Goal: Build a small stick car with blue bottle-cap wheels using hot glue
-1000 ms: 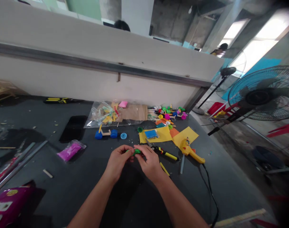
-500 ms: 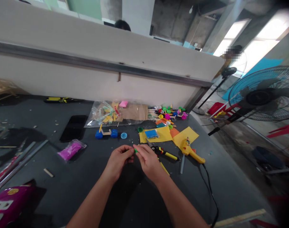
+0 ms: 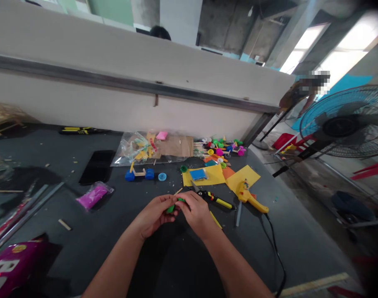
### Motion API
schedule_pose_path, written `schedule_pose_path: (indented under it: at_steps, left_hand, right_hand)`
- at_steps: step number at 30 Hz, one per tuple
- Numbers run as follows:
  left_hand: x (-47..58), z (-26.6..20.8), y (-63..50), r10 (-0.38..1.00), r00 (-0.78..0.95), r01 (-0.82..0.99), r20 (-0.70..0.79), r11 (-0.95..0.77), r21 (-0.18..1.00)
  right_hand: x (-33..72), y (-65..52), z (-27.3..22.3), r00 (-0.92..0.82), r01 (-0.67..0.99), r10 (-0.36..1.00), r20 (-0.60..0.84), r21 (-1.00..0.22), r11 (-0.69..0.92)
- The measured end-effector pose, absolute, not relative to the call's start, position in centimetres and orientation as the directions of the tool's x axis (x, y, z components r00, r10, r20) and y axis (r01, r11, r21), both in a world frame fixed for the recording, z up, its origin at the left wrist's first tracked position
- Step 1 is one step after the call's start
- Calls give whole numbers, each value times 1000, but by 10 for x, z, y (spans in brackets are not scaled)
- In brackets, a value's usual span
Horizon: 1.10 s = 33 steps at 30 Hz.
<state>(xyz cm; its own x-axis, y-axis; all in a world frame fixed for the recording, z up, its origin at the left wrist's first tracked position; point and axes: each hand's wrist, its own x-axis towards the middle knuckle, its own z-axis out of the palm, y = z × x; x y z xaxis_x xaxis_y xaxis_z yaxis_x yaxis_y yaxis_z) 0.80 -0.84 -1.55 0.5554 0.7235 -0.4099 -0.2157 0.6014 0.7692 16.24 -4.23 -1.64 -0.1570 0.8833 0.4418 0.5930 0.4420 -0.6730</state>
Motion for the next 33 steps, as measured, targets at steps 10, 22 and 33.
schedule_pose_path:
  at_steps: [10,22,33]
  left_hand:
    - [1,-14,-4,772,461,20,-437,483,875]
    - [3,-20,-3,809,447,318,-382,255,913]
    - [4,-11,-6,761,509,256,-402,311,915]
  right_hand:
    - [167,-40,-14,-318,641,879,355,-603,475]
    - [165,-46,-9,-308,850,918,250,-362,384]
    - [170,-42,-5,-265,563,962,57,-801,203]
